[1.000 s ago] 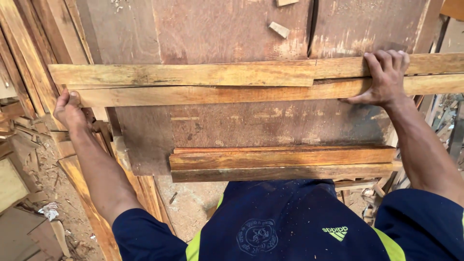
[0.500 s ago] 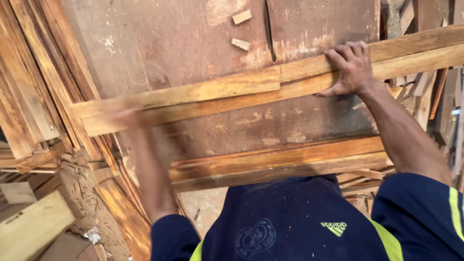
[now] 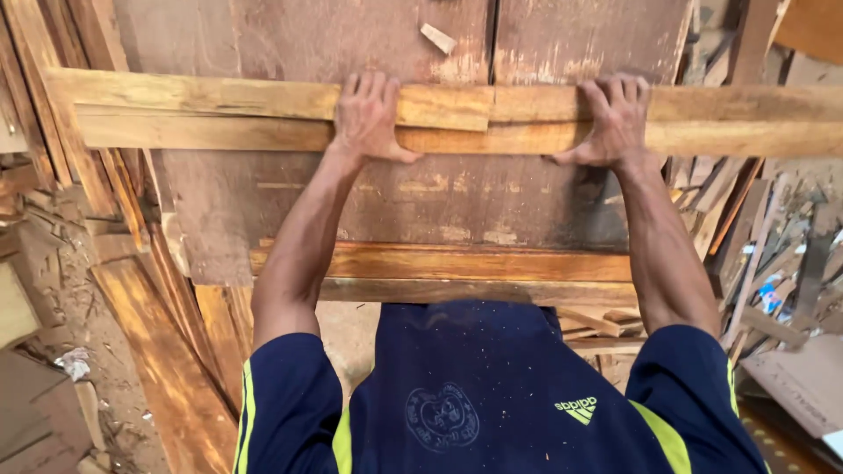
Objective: Arranging and stacking thin wood strips on a plywood board in a workshop.
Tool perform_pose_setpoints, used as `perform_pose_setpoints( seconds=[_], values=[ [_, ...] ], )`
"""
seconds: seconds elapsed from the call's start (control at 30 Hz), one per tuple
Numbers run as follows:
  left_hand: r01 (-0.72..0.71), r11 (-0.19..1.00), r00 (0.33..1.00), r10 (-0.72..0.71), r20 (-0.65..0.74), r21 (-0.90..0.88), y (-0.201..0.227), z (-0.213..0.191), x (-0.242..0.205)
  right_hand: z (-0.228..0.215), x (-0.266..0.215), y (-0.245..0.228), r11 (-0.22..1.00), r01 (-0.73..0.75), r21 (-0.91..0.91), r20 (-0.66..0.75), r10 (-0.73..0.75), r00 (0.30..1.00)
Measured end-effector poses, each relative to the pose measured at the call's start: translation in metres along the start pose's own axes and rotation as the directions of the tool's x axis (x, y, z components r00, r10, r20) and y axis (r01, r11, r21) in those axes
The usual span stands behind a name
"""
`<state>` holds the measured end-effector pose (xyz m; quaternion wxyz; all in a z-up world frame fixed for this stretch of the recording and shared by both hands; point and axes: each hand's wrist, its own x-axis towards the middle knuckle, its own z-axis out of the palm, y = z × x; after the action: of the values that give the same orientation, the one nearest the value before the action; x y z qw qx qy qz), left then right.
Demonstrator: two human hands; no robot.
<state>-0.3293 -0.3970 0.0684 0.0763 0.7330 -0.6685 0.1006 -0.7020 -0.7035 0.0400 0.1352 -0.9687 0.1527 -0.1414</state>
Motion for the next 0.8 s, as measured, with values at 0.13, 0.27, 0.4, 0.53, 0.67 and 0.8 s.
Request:
perform_pose_setpoints(
  seconds=[0.13, 0.27, 0.4, 0.53, 0.67, 0.8],
  values=[
    [-0.019, 1.0, 0.999, 0.019, -0.031, 0.002, -0.013, -0.007, 0.014, -0.01, 0.013, -0.002, 0.999, 0.02, -0.025, -0.018, -0.021, 1.0],
    [-0.055, 0.998, 0.995, 0.057, -0.079, 0.032, -0.021, -0.006, 0.018, 0.004, 0.019, 0.012, 1.0, 0.032, -0.001, -0.009, -0.032, 0.999],
    [-0.048, 0.998, 0.996, 0.05, -0.073, 0.027, -0.027, 0.005, 0.023, -0.005, 0.027, 0.015, 0.998, 0.047, -0.05, 0.008, -0.046, 0.999],
    [-0.032, 0.999, 0.994, 0.035, -0.107, 0.026, -0.03, 0.003, 0.027, -0.016, 0.042, 0.014, 0.997, 0.065, -0.048, 0.026, -0.064, 0.998],
    [-0.049, 0.996, 0.981, 0.062, -0.186, 0.074, -0.034, 0.004, 0.039, -0.009, 0.054, 0.032, 0.993, 0.114, -0.032, -0.031, -0.115, 0.993],
    [-0.021, 1.0, 0.996, 0.02, -0.09, -0.002, -0.042, 0.002, 0.053, -0.01, 0.072, 0.04, 0.994, 0.099, -0.039, -0.015, -0.1, 0.995]
  ],
)
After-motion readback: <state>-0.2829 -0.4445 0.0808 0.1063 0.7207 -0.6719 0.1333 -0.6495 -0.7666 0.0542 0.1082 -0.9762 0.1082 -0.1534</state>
